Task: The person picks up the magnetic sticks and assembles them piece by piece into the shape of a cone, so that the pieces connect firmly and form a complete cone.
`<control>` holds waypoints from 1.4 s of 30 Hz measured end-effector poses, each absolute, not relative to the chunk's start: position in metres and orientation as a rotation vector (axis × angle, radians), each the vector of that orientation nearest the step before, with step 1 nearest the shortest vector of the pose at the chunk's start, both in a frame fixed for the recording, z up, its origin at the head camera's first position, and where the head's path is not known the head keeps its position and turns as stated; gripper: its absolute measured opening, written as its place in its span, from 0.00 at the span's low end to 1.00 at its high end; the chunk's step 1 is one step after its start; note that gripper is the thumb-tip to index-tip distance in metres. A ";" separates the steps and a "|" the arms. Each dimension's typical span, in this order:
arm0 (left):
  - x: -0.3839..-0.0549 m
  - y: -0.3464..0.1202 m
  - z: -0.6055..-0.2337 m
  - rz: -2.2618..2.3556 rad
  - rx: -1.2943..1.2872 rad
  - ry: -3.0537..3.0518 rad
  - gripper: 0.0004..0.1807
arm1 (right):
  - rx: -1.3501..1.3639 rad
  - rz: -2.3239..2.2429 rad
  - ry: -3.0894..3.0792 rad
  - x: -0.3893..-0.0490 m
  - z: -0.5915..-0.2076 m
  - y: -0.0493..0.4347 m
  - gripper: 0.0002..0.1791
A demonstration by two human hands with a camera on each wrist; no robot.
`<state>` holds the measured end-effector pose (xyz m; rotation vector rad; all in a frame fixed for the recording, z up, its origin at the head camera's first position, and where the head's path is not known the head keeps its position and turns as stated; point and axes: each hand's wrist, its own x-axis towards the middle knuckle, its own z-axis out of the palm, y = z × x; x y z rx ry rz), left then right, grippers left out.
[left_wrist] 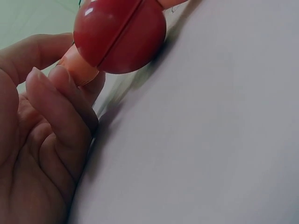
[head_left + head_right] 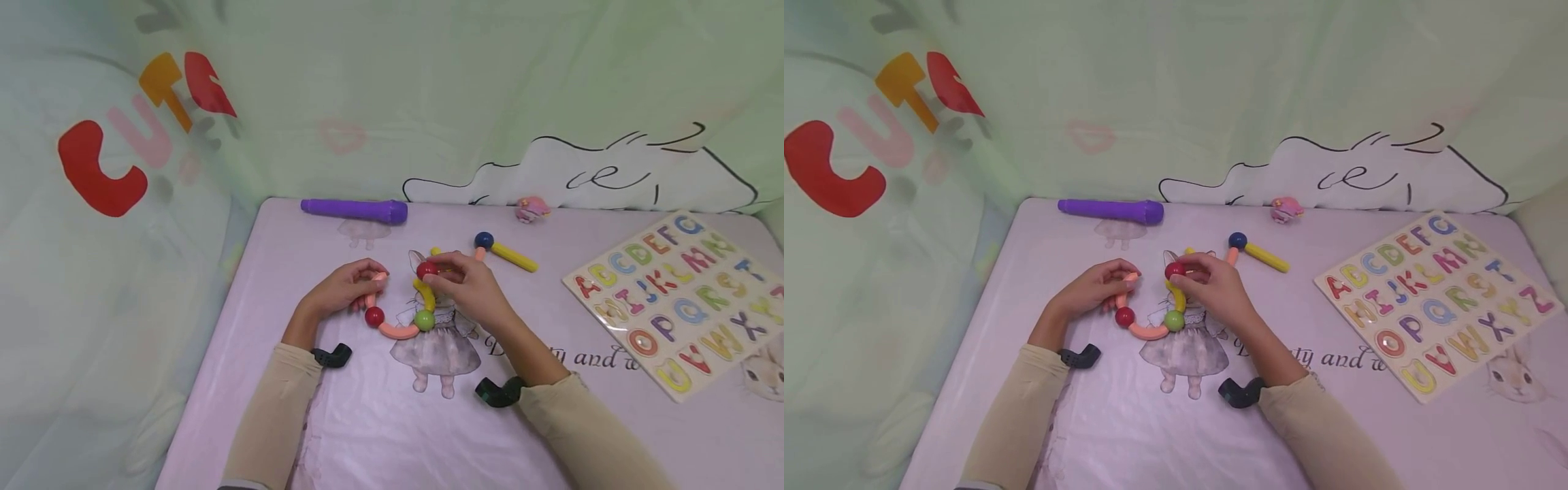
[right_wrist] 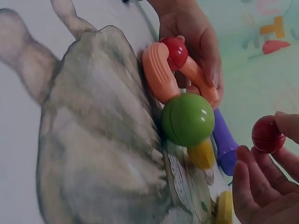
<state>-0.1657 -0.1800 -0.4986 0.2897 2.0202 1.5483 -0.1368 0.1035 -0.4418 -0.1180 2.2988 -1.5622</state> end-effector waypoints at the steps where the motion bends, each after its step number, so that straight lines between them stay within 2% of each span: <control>1: -0.166 -0.180 -0.499 1.546 0.289 2.025 0.18 | -0.127 -1.564 2.301 -0.137 -0.442 0.100 0.27; 13: -0.165 -0.180 -0.498 1.544 0.320 2.040 0.17 | -0.158 -1.579 2.309 -0.138 -0.453 0.071 0.25; 42: -0.166 -0.180 -0.498 1.545 0.312 2.032 0.17 | -0.176 -1.428 2.433 -0.148 -0.464 0.059 0.21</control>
